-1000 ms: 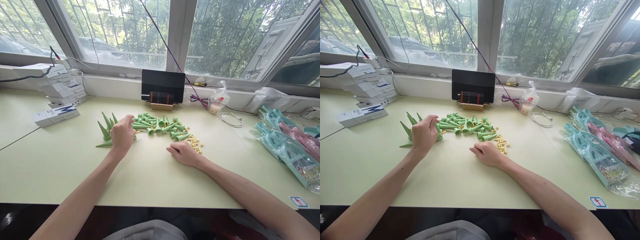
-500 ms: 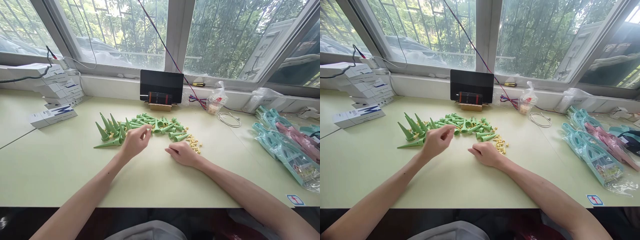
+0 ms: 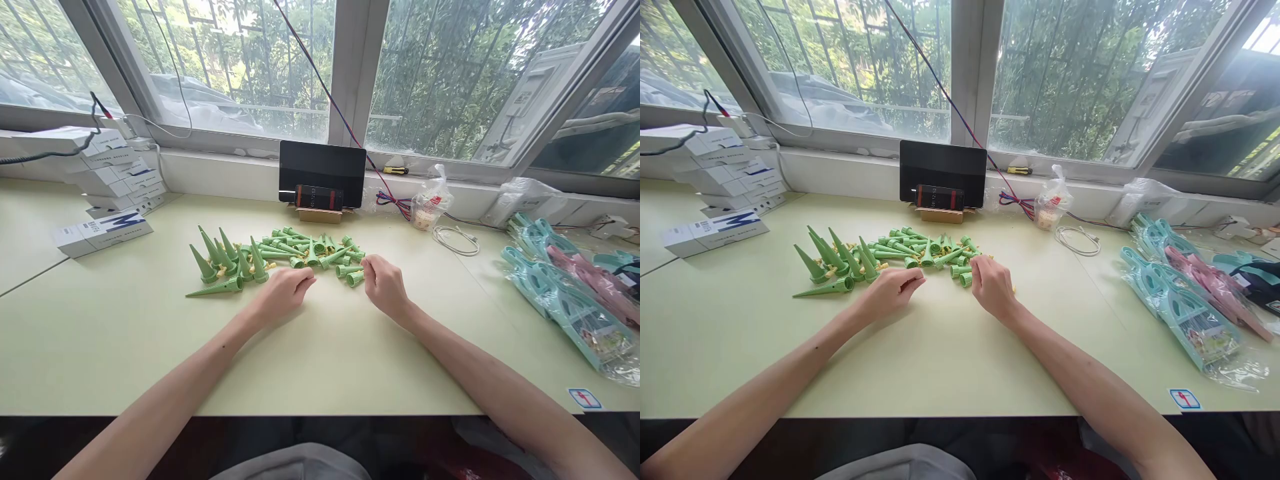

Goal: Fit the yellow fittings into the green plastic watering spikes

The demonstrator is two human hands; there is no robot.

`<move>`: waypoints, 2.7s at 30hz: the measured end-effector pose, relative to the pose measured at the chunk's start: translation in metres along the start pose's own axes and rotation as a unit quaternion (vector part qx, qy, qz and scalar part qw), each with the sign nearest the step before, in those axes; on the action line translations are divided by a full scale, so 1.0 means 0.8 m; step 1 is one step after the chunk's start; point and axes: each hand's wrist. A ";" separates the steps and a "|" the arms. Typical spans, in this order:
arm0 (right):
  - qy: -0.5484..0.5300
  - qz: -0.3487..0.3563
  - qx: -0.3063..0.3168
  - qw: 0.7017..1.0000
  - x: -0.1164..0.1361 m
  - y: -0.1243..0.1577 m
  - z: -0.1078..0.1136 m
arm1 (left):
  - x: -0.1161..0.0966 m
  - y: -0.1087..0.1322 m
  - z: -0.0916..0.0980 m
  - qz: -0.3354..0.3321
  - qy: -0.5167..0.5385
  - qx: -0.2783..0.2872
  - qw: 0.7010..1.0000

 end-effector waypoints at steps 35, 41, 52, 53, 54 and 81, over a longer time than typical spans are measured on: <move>-0.083 0.023 0.068 0.994 0.029 0.013 -0.005 | -0.023 0.002 0.000 0.068 0.136 0.024 0.988; -0.153 0.085 0.107 0.979 0.040 0.013 -0.002 | -0.043 -0.001 0.009 0.104 0.304 0.106 0.941; -0.191 0.099 0.167 0.962 0.042 0.016 -0.005 | -0.039 0.001 0.001 0.121 0.353 0.138 0.918; -0.195 0.093 0.163 0.963 0.043 0.016 -0.005 | -0.039 0.001 0.001 0.126 0.363 0.135 0.913; -0.200 0.084 0.156 0.964 0.043 0.016 -0.005 | -0.038 0.000 0.002 0.131 0.377 0.130 0.907; -0.123 0.042 0.136 0.982 0.039 0.013 -0.006 | -0.035 -0.001 0.004 0.125 0.483 0.224 0.837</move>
Point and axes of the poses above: each hand's wrist, its own y-axis away from the middle knuckle, its own z-axis out of the back of the hand, x = y × z, and after that the axes turned 2 degrees about z, right-handed
